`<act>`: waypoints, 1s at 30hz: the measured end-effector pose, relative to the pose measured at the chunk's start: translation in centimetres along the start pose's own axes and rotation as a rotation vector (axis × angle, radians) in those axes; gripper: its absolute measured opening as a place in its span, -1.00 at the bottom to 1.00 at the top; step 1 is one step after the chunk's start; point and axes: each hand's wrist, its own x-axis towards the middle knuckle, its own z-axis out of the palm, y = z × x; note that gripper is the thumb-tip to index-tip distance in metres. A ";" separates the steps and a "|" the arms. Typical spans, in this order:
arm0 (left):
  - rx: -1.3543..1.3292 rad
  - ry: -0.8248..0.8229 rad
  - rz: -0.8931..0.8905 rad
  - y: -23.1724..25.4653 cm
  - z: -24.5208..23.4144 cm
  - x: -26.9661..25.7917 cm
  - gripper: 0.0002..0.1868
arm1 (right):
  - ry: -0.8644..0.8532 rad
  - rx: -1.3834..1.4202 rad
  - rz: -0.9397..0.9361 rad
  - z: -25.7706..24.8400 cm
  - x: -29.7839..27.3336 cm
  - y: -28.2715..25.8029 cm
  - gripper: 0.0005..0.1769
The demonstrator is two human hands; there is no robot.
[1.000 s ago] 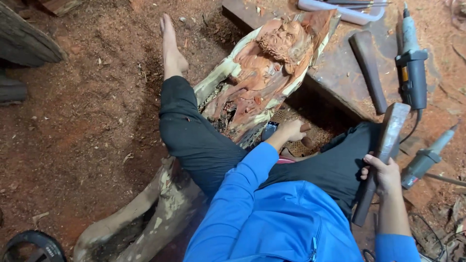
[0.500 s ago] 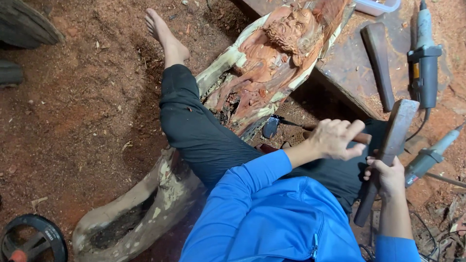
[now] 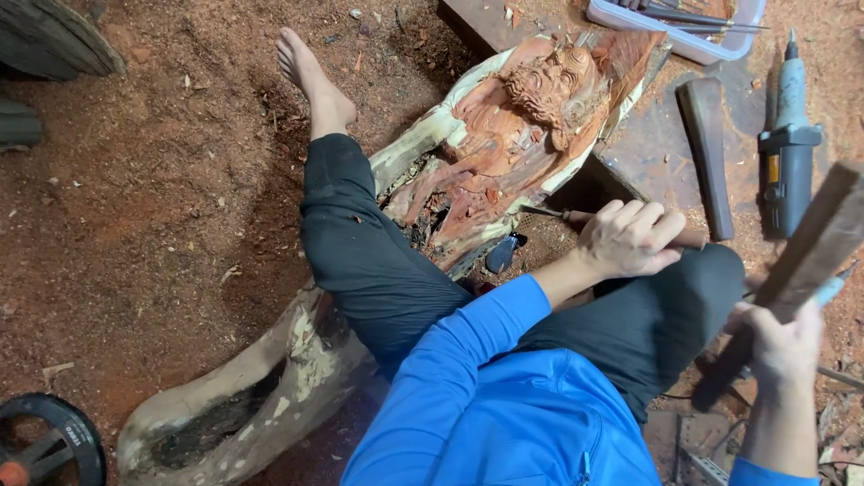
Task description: Carving a decorative face into a piece of wood using a mallet and chisel while sitting on the ground.
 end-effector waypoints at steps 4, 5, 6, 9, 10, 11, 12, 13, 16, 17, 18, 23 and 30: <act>0.052 0.034 -0.035 -0.9 1.2 -0.1 -0.53 | 0.032 0.028 -0.125 2.5 0.4 -2.5 -0.21; 0.037 0.015 -0.007 -1.0 1.2 -0.2 -0.44 | 0.010 -0.141 -0.155 3.3 0.6 -2.0 -0.29; 0.023 -0.003 0.025 -1.3 1.0 -0.2 -0.35 | -0.012 -0.305 -0.188 4.3 0.8 -1.5 -0.37; -0.020 0.063 -0.022 -1.4 0.6 0.2 -0.59 | 0.029 -0.499 -0.243 3.4 1.2 -0.3 -0.48; -0.023 0.063 -0.024 -1.4 0.6 0.6 -0.59 | 0.030 -0.503 -0.241 4.0 0.7 -1.8 -0.48; -0.011 0.086 -0.049 -1.4 0.5 1.1 -0.65 | 0.064 -0.308 -0.227 4.6 0.2 -3.3 -0.50; 0.005 0.116 -0.078 -1.6 0.5 1.7 -0.71 | 0.091 -0.115 -0.218 5.2 0.0 -5.0 -0.51; 0.006 0.123 -0.084 -1.7 0.8 2.0 -0.71 | 0.087 -0.122 -0.223 5.1 0.6 -4.6 -0.51; 0.035 0.158 -0.129 -2.1 1.0 2.3 -0.76 | -0.045 -0.375 -0.143 5.0 1.6 -3.4 -0.48; 0.051 0.150 -0.113 -2.4 1.0 2.3 -0.77 | -0.026 -0.421 -0.206 4.7 2.0 -3.5 -0.40; 0.065 0.140 -0.109 -2.5 1.1 2.0 -0.78 | -0.013 -0.473 -0.263 4.3 2.2 -3.5 -0.32; 0.008 0.129 -0.126 -1.8 0.5 0.8 -0.74 | -0.013 -0.251 -0.129 5.7 0.7 -5.1 -0.48; -0.064 0.105 -0.141 -2.4 1.0 1.4 -0.67 | -0.066 -0.364 -0.005 5.7 0.8 -4.5 -0.55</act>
